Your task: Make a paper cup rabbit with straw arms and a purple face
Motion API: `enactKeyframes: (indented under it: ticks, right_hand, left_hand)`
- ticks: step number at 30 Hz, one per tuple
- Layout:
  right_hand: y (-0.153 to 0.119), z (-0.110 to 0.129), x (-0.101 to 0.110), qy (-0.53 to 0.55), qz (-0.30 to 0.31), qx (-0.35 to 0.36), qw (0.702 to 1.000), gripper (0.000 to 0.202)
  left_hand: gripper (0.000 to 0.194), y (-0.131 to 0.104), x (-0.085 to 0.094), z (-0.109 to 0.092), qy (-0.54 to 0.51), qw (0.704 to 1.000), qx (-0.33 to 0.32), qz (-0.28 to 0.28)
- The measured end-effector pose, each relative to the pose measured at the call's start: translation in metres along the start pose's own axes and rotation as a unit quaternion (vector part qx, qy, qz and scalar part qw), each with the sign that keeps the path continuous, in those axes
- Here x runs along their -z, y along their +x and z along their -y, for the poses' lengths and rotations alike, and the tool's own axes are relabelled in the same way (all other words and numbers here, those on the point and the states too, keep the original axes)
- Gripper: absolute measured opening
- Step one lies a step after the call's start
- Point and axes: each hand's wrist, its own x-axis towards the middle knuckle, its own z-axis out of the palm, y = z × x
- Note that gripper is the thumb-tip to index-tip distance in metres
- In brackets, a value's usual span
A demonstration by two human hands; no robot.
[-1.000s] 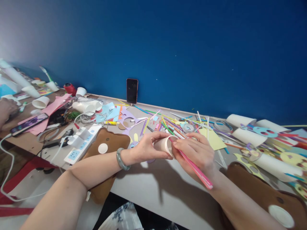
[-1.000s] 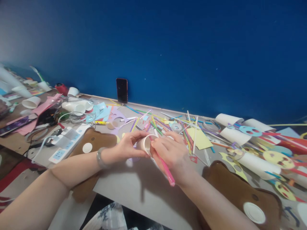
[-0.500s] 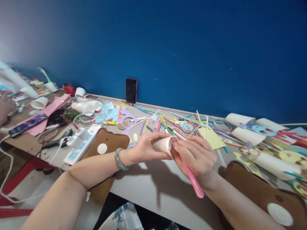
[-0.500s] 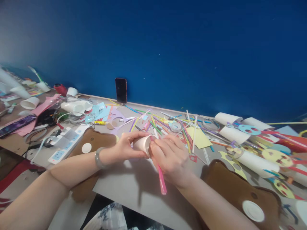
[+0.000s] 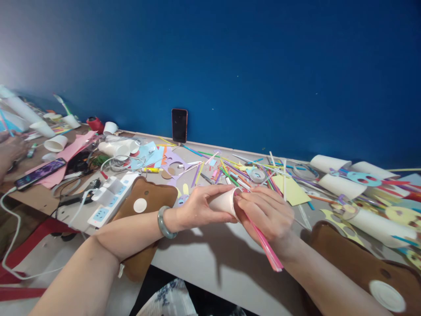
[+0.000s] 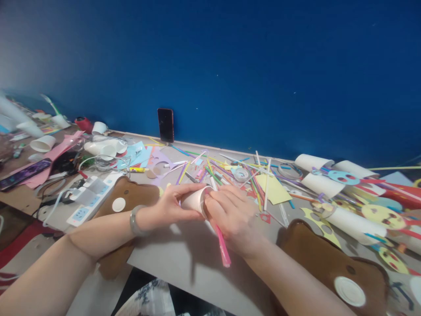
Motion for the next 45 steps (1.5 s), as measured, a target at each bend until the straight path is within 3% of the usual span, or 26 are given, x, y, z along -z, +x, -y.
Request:
enactKeyframes:
  ticks: [7,12,15,22,29,32,40,45]
  right_hand:
    - [-0.007,-0.008,-0.007,0.032,-0.032,-0.016,0.999,0.018]
    - [0.0,-0.005,-0.006,0.084,-0.003,-0.006,0.996,0.016]
    - [0.001,-0.004,-0.006,0.083,-0.019,-0.001,0.996,0.016]
    - [0.001,-0.005,-0.005,0.051,-0.049,-0.083,0.994,0.024]
    - [0.002,-0.007,-0.007,0.042,-0.088,-0.075,0.992,0.028]
    - [0.002,-0.007,-0.005,0.045,-0.082,-0.078,0.993,0.027]
    - [0.006,-0.006,0.003,-0.007,-0.053,-0.017,0.998,0.023]
    - [0.008,0.001,0.008,-0.037,-0.027,-0.014,0.999,0.023]
  left_hand:
    - [0.074,-0.002,-0.002,0.0,-0.014,1.0,-0.001,-0.008]
    - [0.074,-0.004,-0.004,-0.002,0.009,0.999,-0.031,0.013]
    - [0.077,-0.002,-0.003,-0.003,0.015,0.999,-0.045,0.005]
    - [0.076,0.004,0.0,-0.002,-0.044,0.998,-0.026,-0.039]
    - [0.075,0.006,0.002,-0.006,-0.083,0.996,0.032,-0.03]
    - [0.073,0.007,0.003,-0.008,-0.086,0.994,0.059,-0.015]
    - [0.07,0.006,0.001,-0.009,-0.069,0.996,0.06,-0.022]
    - [0.068,0.005,-0.001,-0.011,-0.102,0.993,0.061,-0.013]
